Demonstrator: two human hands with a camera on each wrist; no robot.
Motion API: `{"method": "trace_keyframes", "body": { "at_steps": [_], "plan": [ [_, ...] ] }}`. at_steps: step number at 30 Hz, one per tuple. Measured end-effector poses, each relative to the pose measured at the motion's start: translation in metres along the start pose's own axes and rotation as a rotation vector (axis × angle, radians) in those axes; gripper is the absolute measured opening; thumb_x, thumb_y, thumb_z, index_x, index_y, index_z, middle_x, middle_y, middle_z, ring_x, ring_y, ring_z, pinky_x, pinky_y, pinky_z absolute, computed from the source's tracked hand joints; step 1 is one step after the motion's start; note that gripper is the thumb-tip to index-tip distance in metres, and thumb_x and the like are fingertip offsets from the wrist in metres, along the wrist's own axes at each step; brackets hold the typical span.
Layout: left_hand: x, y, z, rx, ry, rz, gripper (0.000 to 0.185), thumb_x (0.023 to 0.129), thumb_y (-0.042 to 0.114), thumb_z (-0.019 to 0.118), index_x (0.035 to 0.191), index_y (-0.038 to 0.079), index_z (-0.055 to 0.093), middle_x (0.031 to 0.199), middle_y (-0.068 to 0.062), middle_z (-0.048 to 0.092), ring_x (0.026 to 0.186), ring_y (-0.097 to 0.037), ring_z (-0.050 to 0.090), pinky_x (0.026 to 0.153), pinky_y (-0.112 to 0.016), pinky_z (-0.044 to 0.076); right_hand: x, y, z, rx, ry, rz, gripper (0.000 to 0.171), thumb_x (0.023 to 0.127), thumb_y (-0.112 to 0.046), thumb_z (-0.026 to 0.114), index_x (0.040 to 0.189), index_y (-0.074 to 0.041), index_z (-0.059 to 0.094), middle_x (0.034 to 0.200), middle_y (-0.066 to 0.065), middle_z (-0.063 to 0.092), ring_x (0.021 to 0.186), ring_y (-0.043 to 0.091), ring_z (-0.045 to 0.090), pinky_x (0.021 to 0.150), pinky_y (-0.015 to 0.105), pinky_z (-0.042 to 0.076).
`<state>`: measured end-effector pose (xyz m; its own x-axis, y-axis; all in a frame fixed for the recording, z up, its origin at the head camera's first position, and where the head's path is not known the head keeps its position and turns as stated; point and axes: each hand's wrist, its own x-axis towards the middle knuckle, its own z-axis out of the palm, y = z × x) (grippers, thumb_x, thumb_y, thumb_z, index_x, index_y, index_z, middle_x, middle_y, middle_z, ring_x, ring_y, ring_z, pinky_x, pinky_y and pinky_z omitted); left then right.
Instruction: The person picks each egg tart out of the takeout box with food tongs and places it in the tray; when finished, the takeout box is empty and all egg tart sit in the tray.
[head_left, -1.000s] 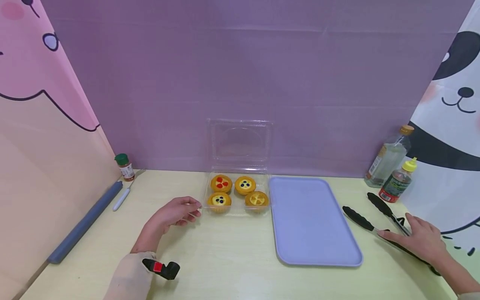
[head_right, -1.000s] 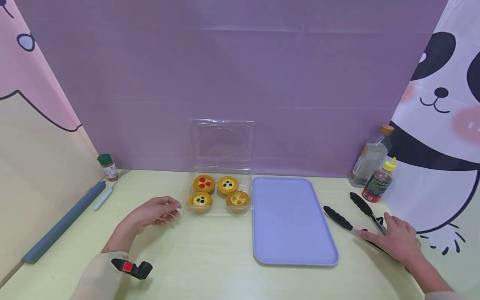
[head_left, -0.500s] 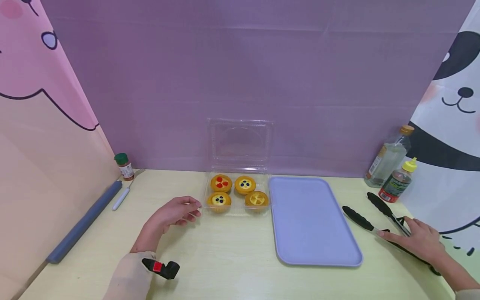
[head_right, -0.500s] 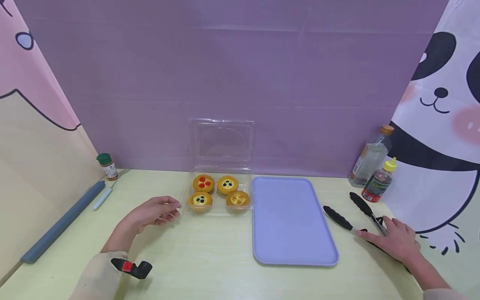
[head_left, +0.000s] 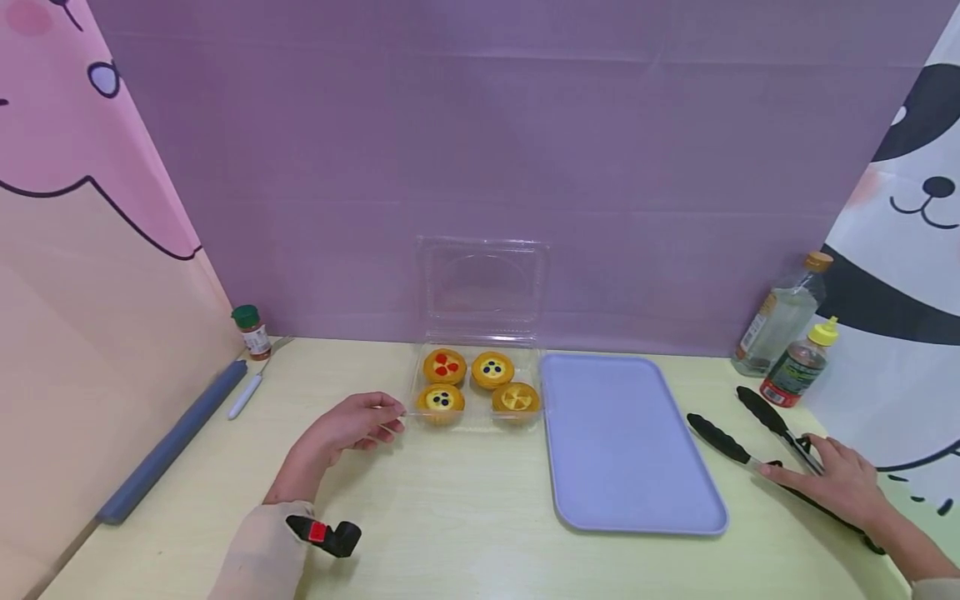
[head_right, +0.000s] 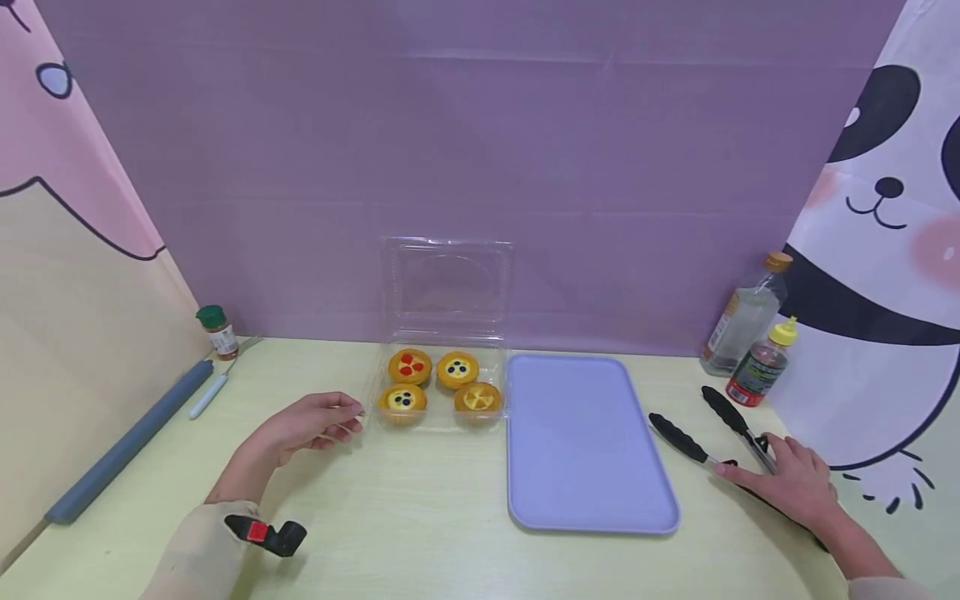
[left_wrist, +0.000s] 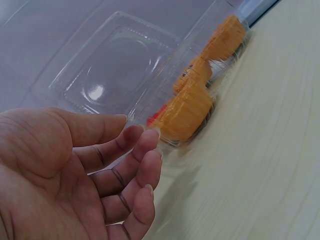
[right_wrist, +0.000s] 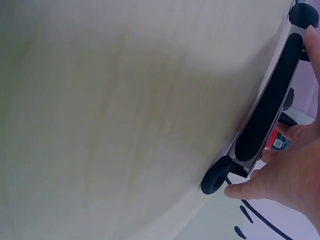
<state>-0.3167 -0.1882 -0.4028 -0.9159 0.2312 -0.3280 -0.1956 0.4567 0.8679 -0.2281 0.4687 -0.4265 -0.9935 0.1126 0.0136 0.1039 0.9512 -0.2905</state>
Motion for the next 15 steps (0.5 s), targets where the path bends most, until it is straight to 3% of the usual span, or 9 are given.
{"method": "trace_keyframes", "body": {
  "at_steps": [8, 15],
  "plan": [
    [0.0003, 0.0003, 0.0, -0.001, -0.007, 0.007, 0.032, 0.104, 0.025, 0.052, 0.123, 0.0, 0.058, 0.107, -0.01, 0.07, 0.089, -0.02, 0.064, 0.074, -0.03, 0.048, 0.0001, 0.0008, 0.0007, 0.028, 0.016, 0.005, 0.096, 0.089, -0.06, 0.062, 0.136, 0.019, 0.035, 0.134, 0.048, 0.038, 0.123, 0.063, 0.031, 0.098, 0.07, 0.021],
    [0.0005, -0.0019, 0.0001, 0.002, 0.001, 0.002, 0.031, 0.104, 0.026, 0.053, 0.122, 0.001, 0.059, 0.105, -0.009, 0.07, 0.089, -0.02, 0.064, 0.073, -0.03, 0.048, -0.0022, -0.0016, -0.0013, 0.035, 0.005, 0.006, 0.099, 0.09, -0.06, 0.062, 0.139, 0.021, 0.032, 0.138, 0.049, 0.032, 0.125, 0.064, 0.028, 0.1, 0.072, 0.018]
  ]
}}
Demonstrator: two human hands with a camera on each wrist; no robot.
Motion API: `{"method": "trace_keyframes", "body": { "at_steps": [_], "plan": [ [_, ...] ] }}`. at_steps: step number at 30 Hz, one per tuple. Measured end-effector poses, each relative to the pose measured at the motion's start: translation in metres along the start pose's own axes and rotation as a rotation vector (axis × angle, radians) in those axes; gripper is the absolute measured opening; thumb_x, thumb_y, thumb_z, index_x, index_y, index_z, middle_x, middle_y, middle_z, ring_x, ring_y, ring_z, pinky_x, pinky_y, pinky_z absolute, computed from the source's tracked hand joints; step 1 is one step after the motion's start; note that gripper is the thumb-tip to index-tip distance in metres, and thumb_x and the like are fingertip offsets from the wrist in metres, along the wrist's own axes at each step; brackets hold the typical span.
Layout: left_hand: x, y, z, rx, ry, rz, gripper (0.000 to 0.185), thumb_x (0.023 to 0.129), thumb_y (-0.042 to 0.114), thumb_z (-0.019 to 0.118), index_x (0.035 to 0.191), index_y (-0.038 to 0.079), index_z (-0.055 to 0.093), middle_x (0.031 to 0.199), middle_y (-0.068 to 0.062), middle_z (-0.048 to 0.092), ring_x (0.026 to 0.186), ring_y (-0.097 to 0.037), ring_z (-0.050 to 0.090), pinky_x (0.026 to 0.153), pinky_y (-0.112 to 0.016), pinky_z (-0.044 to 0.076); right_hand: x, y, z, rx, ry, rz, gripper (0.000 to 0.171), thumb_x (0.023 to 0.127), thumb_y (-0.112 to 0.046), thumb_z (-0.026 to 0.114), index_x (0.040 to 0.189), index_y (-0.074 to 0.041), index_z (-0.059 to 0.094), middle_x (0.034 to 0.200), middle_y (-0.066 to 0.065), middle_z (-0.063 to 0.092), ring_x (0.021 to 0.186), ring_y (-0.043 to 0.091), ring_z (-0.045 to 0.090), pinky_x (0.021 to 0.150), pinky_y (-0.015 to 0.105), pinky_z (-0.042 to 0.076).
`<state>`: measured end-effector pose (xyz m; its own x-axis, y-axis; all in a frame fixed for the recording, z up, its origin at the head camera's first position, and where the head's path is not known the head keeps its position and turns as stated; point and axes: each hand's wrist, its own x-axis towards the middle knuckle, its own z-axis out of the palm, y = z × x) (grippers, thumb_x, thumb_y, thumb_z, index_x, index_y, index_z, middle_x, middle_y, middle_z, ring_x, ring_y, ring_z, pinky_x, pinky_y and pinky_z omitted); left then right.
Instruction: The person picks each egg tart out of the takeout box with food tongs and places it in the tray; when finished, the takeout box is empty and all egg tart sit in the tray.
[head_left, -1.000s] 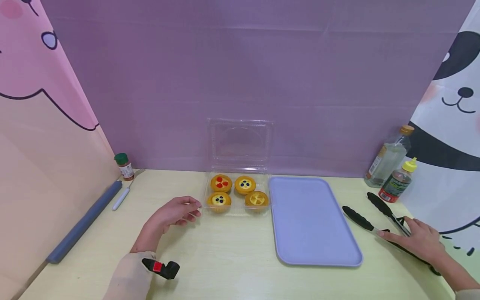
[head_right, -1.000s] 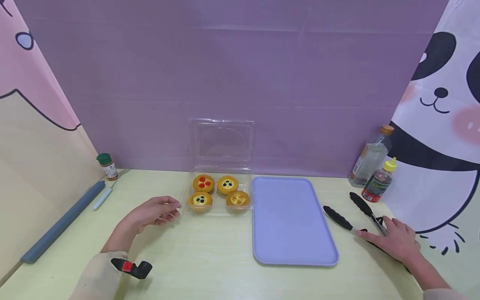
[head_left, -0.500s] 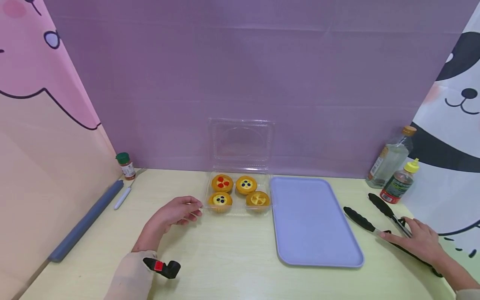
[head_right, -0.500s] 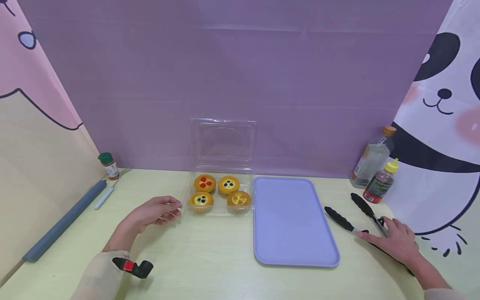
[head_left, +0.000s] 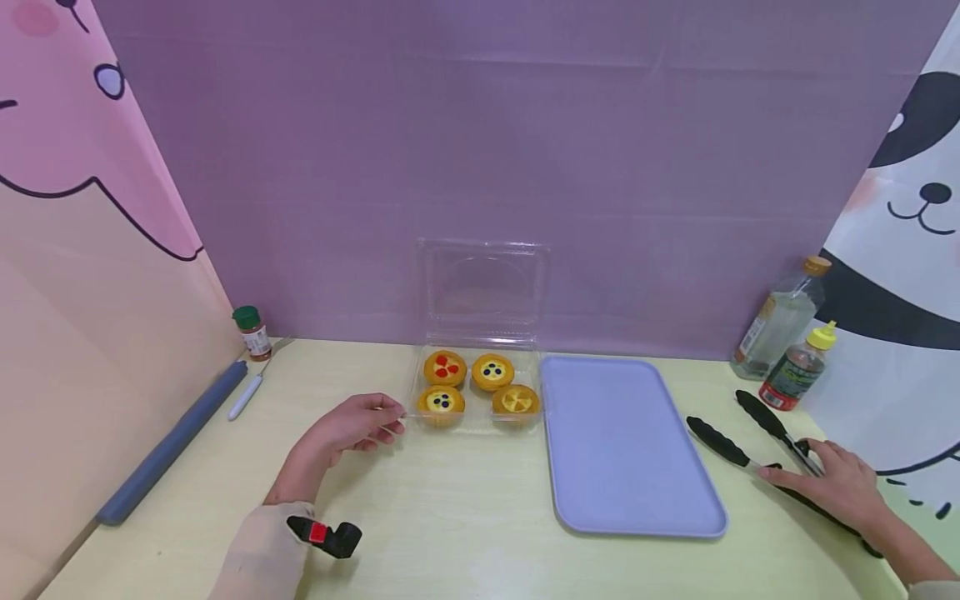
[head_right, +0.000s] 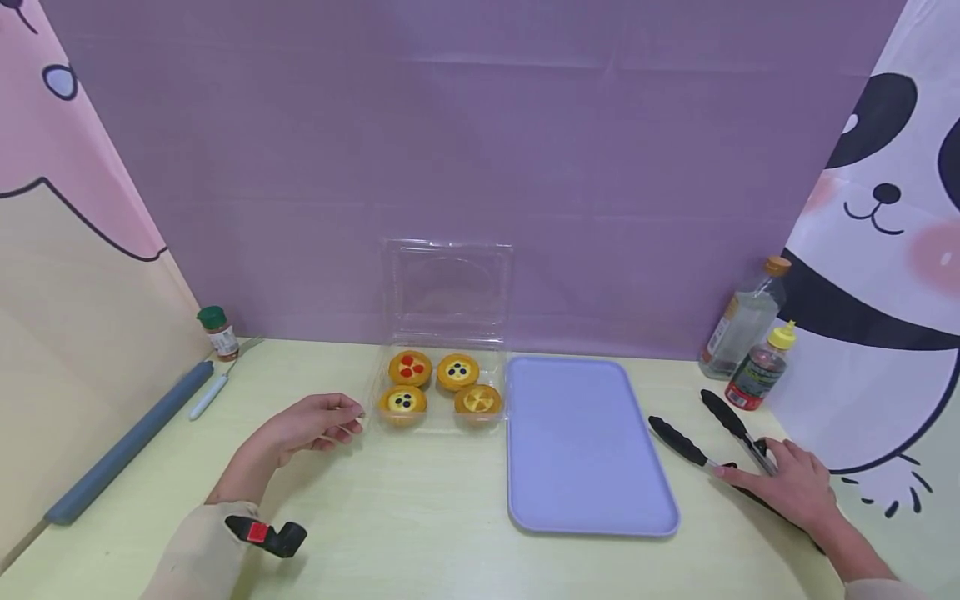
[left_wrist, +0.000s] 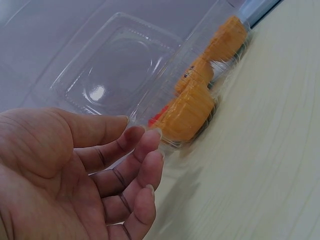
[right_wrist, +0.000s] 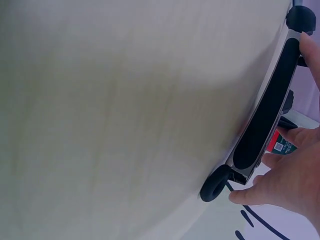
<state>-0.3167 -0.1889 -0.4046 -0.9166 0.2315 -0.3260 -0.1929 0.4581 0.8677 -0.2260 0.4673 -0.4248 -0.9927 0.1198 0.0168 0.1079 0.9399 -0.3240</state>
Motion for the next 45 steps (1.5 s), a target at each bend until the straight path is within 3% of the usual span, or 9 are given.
{"method": "trace_keyframes", "body": {
  "at_steps": [8, 12, 19, 33, 38, 43, 45],
  "plan": [
    [0.001, -0.001, 0.001, 0.006, -0.005, 0.006, 0.031, 0.104, 0.026, 0.052, 0.122, 0.001, 0.059, 0.107, -0.01, 0.07, 0.09, -0.02, 0.064, 0.073, -0.03, 0.048, -0.001, 0.005, 0.004, 0.005, 0.018, -0.003, 0.094, 0.088, -0.059, 0.064, 0.137, 0.017, 0.037, 0.136, 0.046, 0.04, 0.122, 0.062, 0.034, 0.098, 0.07, 0.021],
    [0.0, -0.001, 0.0, 0.003, -0.007, 0.006, 0.03, 0.104, 0.026, 0.053, 0.121, 0.002, 0.059, 0.106, -0.009, 0.07, 0.091, -0.02, 0.064, 0.072, -0.03, 0.048, -0.001, 0.007, 0.007, -0.024, 0.045, -0.015, 0.098, 0.088, -0.061, 0.064, 0.136, 0.02, 0.037, 0.136, 0.048, 0.037, 0.121, 0.063, 0.032, 0.099, 0.071, 0.02],
    [0.0, -0.001, 0.0, 0.003, -0.008, 0.017, 0.03, 0.104, 0.026, 0.053, 0.12, 0.002, 0.059, 0.106, -0.009, 0.07, 0.09, -0.02, 0.064, 0.073, -0.03, 0.048, -0.002, 0.003, 0.004, -0.053, 0.061, 0.004, 0.097, 0.086, -0.063, 0.064, 0.135, 0.018, 0.042, 0.137, 0.047, 0.035, 0.122, 0.063, 0.031, 0.094, 0.072, 0.029],
    [-0.003, -0.002, 0.0, 0.014, -0.001, 0.017, 0.032, 0.104, 0.026, 0.053, 0.123, 0.0, 0.058, 0.107, -0.009, 0.07, 0.091, -0.02, 0.063, 0.075, -0.031, 0.049, -0.005, -0.004, 0.008, 0.036, 0.127, -0.011, 0.085, 0.089, -0.057, 0.065, 0.136, 0.011, 0.046, 0.14, 0.045, 0.039, 0.125, 0.062, 0.032, 0.095, 0.072, 0.028],
    [-0.004, -0.001, 0.0, 0.01, 0.008, 0.014, 0.031, 0.104, 0.026, 0.053, 0.122, 0.001, 0.059, 0.107, -0.009, 0.07, 0.09, -0.02, 0.063, 0.075, -0.031, 0.049, -0.003, -0.011, 0.001, 0.051, 0.111, 0.02, 0.09, 0.091, -0.059, 0.062, 0.142, 0.011, 0.04, 0.14, 0.046, 0.039, 0.124, 0.063, 0.035, 0.095, 0.074, 0.031],
    [-0.003, 0.0, 0.0, 0.012, 0.007, 0.024, 0.031, 0.104, 0.025, 0.053, 0.122, 0.0, 0.059, 0.105, -0.008, 0.07, 0.09, -0.02, 0.063, 0.075, -0.031, 0.049, -0.004, -0.024, -0.013, 0.092, 0.093, 0.023, 0.091, 0.091, -0.058, 0.063, 0.149, 0.005, 0.033, 0.138, 0.043, 0.043, 0.12, 0.062, 0.044, 0.087, 0.067, 0.042],
    [-0.002, 0.0, 0.001, 0.017, 0.008, 0.026, 0.031, 0.104, 0.025, 0.053, 0.122, 0.0, 0.059, 0.105, -0.008, 0.07, 0.09, -0.02, 0.063, 0.075, -0.031, 0.049, -0.004, -0.032, -0.019, 0.114, 0.081, 0.024, 0.089, 0.091, -0.058, 0.063, 0.151, 0.0, 0.031, 0.136, 0.041, 0.047, 0.116, 0.058, 0.05, 0.079, 0.056, 0.048]
  ]
}}
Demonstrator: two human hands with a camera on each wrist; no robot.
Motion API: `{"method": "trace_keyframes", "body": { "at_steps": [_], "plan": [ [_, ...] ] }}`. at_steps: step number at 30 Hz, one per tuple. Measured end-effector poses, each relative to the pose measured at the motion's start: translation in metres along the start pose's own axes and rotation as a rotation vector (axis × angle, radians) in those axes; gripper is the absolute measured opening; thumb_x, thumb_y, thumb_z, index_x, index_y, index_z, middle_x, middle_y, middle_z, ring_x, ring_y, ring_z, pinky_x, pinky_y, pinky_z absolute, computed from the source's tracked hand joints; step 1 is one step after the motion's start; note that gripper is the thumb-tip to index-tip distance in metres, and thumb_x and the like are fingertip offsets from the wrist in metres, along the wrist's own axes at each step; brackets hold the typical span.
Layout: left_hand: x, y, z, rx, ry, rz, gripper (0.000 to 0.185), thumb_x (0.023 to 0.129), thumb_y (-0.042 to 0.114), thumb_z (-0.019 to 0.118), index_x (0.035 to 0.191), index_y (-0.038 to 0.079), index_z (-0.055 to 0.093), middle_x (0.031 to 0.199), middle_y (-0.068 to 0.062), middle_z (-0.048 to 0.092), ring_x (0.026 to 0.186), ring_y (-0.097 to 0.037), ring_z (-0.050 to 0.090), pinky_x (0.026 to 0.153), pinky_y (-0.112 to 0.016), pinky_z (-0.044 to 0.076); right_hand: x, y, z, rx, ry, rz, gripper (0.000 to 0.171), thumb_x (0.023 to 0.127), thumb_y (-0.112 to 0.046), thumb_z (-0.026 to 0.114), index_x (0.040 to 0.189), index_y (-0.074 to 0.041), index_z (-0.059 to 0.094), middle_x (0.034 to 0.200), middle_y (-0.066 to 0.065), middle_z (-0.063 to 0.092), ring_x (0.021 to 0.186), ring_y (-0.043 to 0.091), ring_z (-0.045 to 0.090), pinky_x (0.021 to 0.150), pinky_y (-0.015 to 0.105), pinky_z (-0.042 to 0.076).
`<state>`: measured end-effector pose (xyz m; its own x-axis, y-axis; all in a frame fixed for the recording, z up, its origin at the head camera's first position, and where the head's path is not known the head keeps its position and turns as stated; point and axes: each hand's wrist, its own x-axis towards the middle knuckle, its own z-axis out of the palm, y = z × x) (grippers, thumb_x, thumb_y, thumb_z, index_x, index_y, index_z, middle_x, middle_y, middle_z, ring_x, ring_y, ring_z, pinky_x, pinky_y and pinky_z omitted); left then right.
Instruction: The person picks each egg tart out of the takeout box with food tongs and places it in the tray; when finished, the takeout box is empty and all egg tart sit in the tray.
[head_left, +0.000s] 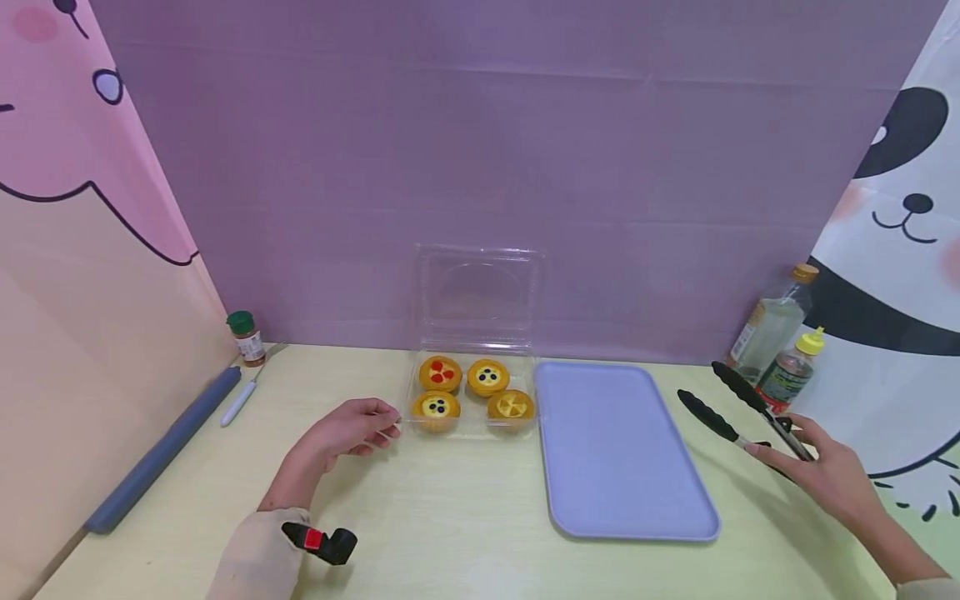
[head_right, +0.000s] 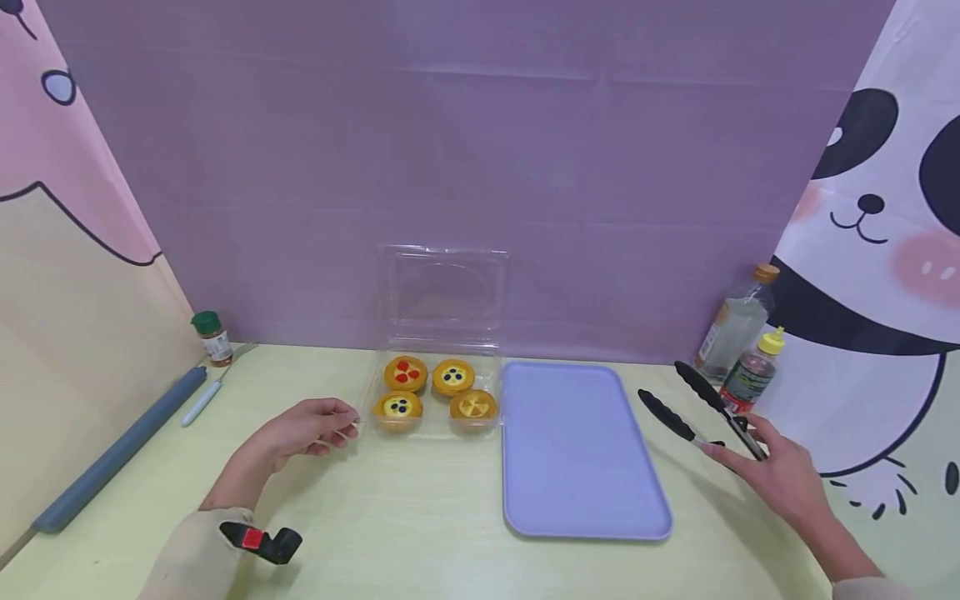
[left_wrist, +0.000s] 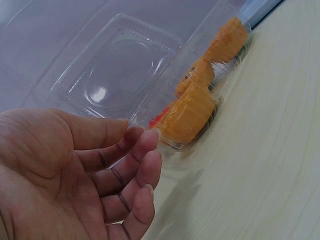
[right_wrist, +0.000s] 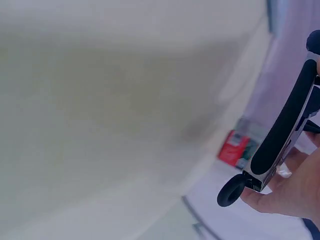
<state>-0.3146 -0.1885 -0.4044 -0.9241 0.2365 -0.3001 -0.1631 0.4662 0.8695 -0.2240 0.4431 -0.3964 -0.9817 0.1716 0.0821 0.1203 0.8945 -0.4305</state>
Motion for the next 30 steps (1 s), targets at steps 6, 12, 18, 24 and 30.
{"method": "trace_keyframes", "body": {
  "at_steps": [6, 12, 18, 24, 30],
  "plan": [
    [-0.001, 0.001, 0.001, 0.01, 0.008, 0.004, 0.03, 0.104, 0.025, 0.052, 0.12, 0.0, 0.059, 0.106, -0.01, 0.069, 0.09, -0.02, 0.063, 0.074, -0.03, 0.048, -0.001, -0.033, -0.009, 0.059, -0.04, -0.005, 0.087, 0.091, -0.061, 0.062, 0.154, -0.012, 0.029, 0.128, 0.029, 0.058, 0.113, 0.044, 0.055, 0.072, 0.038, 0.045],
    [-0.001, 0.002, 0.001, 0.03, 0.012, 0.014, 0.029, 0.104, 0.025, 0.053, 0.118, 0.0, 0.06, 0.103, -0.009, 0.069, 0.091, -0.021, 0.064, 0.072, -0.03, 0.048, -0.004, -0.064, -0.01, 0.079, -0.036, -0.05, 0.087, 0.089, -0.061, 0.065, 0.155, -0.016, 0.031, 0.125, 0.021, 0.061, 0.114, 0.041, 0.057, 0.073, 0.037, 0.046],
    [0.0, 0.003, 0.003, 0.027, 0.024, 0.0, 0.028, 0.104, 0.024, 0.052, 0.119, 0.001, 0.06, 0.104, -0.01, 0.069, 0.092, -0.022, 0.064, 0.074, -0.03, 0.048, -0.004, -0.091, -0.009, 0.077, -0.01, -0.088, 0.087, 0.087, -0.062, 0.068, 0.155, -0.021, 0.034, 0.123, 0.023, 0.064, 0.11, 0.04, 0.06, 0.07, 0.034, 0.046],
    [0.0, 0.002, 0.002, 0.025, 0.021, 0.001, 0.029, 0.104, 0.024, 0.053, 0.12, 0.0, 0.06, 0.106, -0.011, 0.069, 0.093, -0.022, 0.064, 0.073, -0.03, 0.048, -0.001, -0.114, -0.003, 0.099, 0.032, -0.141, 0.087, 0.083, -0.063, 0.072, 0.156, -0.033, 0.035, 0.125, 0.021, 0.066, 0.099, 0.029, 0.064, 0.066, 0.033, 0.046],
    [0.001, 0.001, 0.001, 0.025, 0.026, -0.003, 0.029, 0.104, 0.024, 0.053, 0.119, 0.001, 0.061, 0.104, -0.009, 0.069, 0.092, -0.021, 0.063, 0.073, -0.029, 0.048, -0.002, -0.134, 0.011, 0.091, 0.016, -0.178, 0.09, 0.082, -0.066, 0.071, 0.157, -0.041, 0.027, 0.128, 0.016, 0.067, 0.099, 0.026, 0.062, 0.066, 0.03, 0.042]
  ]
}}
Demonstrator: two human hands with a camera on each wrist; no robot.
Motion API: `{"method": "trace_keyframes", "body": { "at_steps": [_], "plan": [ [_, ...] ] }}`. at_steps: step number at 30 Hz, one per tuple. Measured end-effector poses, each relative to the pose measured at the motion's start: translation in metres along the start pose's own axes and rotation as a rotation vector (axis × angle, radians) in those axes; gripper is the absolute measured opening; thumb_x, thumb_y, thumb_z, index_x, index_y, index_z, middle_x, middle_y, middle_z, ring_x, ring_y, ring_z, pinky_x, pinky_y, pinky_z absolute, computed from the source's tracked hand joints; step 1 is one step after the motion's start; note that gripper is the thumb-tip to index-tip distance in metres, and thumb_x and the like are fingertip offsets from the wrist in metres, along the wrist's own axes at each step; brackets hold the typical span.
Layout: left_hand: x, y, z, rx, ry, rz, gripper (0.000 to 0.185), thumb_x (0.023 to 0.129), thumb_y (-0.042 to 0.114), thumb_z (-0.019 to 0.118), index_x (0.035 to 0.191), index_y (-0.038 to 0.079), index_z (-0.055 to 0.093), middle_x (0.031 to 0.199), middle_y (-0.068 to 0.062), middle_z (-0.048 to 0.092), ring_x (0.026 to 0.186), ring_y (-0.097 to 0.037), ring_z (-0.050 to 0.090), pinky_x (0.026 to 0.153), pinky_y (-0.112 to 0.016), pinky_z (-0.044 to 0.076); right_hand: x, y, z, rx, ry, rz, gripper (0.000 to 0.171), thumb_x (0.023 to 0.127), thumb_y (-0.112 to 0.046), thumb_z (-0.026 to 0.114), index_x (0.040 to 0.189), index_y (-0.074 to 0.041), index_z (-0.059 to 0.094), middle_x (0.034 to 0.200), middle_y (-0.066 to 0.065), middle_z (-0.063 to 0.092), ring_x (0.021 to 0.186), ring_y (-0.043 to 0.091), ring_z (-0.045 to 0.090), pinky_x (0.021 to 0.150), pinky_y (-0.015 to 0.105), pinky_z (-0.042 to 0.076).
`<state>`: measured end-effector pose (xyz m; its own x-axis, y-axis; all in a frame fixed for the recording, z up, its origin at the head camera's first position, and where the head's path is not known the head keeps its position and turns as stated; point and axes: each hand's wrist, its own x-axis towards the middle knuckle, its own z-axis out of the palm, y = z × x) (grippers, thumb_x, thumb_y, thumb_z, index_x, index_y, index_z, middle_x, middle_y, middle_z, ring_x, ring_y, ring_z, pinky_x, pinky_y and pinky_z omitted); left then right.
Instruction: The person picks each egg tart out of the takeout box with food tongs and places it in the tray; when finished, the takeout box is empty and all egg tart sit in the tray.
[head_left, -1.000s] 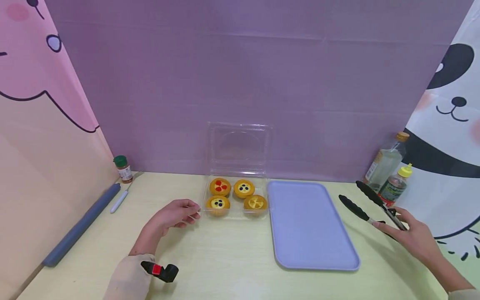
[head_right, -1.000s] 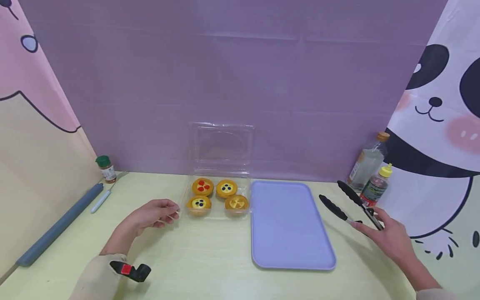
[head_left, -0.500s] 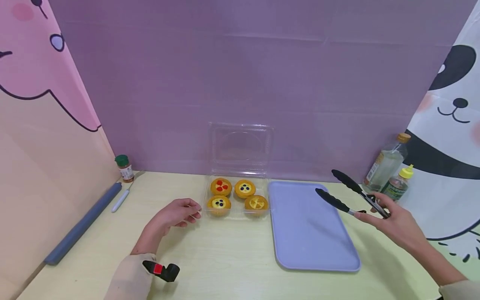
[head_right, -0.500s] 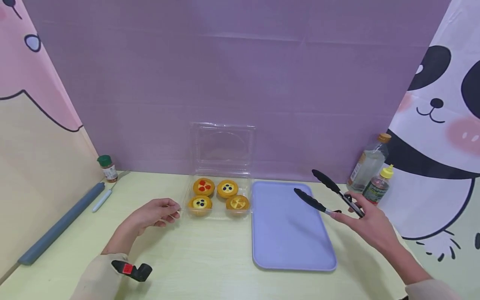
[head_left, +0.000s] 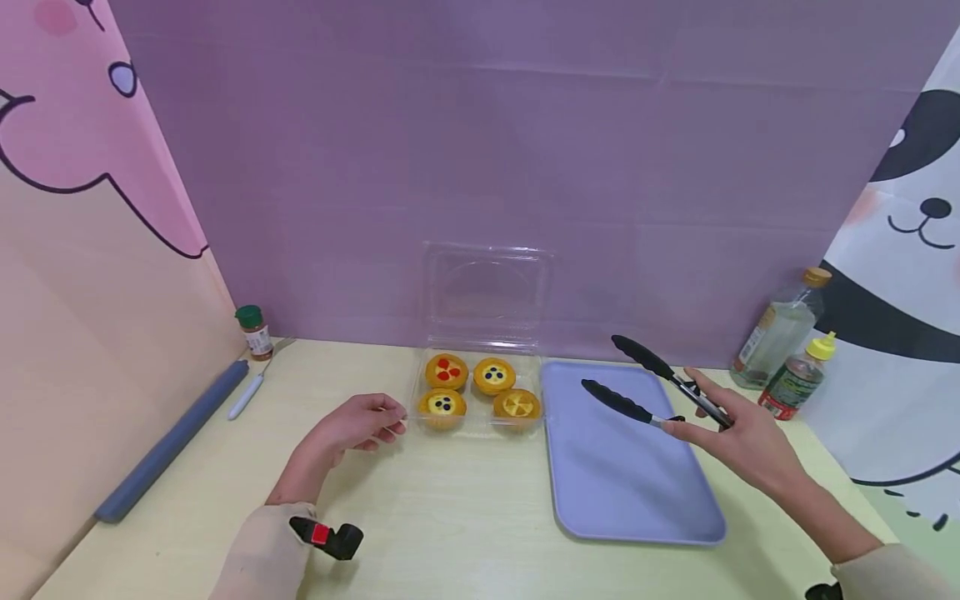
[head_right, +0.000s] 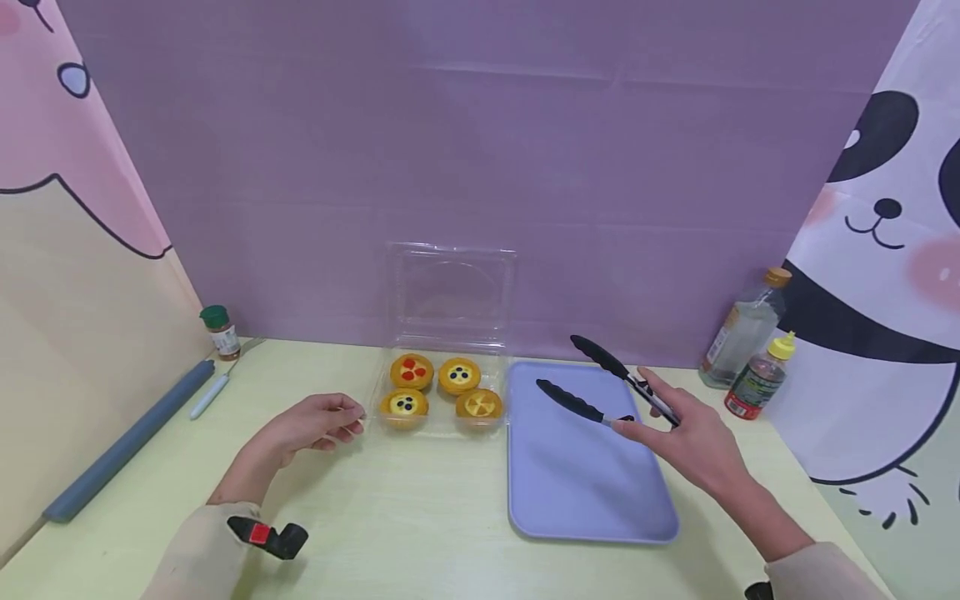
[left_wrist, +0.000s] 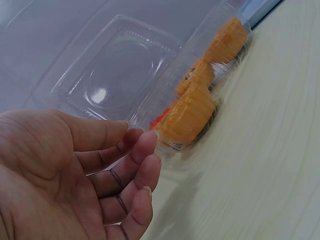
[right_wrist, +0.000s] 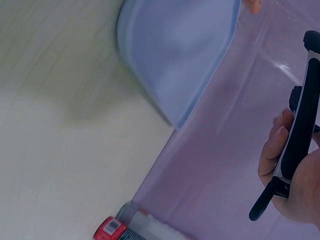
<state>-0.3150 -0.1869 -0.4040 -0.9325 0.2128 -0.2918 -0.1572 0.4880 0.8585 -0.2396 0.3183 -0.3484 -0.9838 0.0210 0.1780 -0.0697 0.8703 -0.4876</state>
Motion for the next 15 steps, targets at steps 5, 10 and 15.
{"method": "trace_keyframes", "body": {
  "at_steps": [5, 10, 15],
  "plan": [
    [0.001, -0.001, -0.002, 0.009, 0.007, -0.004, 0.028, 0.104, 0.025, 0.053, 0.119, 0.002, 0.061, 0.105, -0.009, 0.069, 0.093, -0.021, 0.063, 0.074, -0.029, 0.048, 0.0, -0.012, 0.013, 0.009, 0.015, -0.057, 0.088, 0.083, -0.062, 0.072, 0.156, -0.041, 0.028, 0.123, 0.013, 0.07, 0.078, 0.017, 0.058, 0.06, 0.027, 0.041],
    [0.001, 0.0, -0.002, 0.009, 0.007, -0.004, 0.028, 0.104, 0.024, 0.053, 0.119, 0.002, 0.061, 0.105, -0.009, 0.069, 0.093, -0.022, 0.063, 0.075, -0.03, 0.048, 0.002, -0.021, 0.021, 0.001, 0.038, -0.074, 0.088, 0.081, -0.063, 0.073, 0.155, -0.041, 0.031, 0.112, 0.006, 0.069, 0.069, 0.015, 0.05, 0.057, 0.027, 0.037],
    [0.001, 0.0, 0.0, 0.008, 0.002, -0.006, 0.028, 0.104, 0.024, 0.053, 0.118, 0.002, 0.061, 0.106, -0.01, 0.069, 0.094, -0.023, 0.063, 0.076, -0.03, 0.048, 0.004, -0.026, 0.028, -0.009, 0.08, -0.114, 0.081, 0.08, -0.062, 0.075, 0.15, -0.041, 0.042, 0.098, -0.005, 0.065, 0.079, 0.015, 0.052, 0.061, 0.026, 0.038]
  ]
}}
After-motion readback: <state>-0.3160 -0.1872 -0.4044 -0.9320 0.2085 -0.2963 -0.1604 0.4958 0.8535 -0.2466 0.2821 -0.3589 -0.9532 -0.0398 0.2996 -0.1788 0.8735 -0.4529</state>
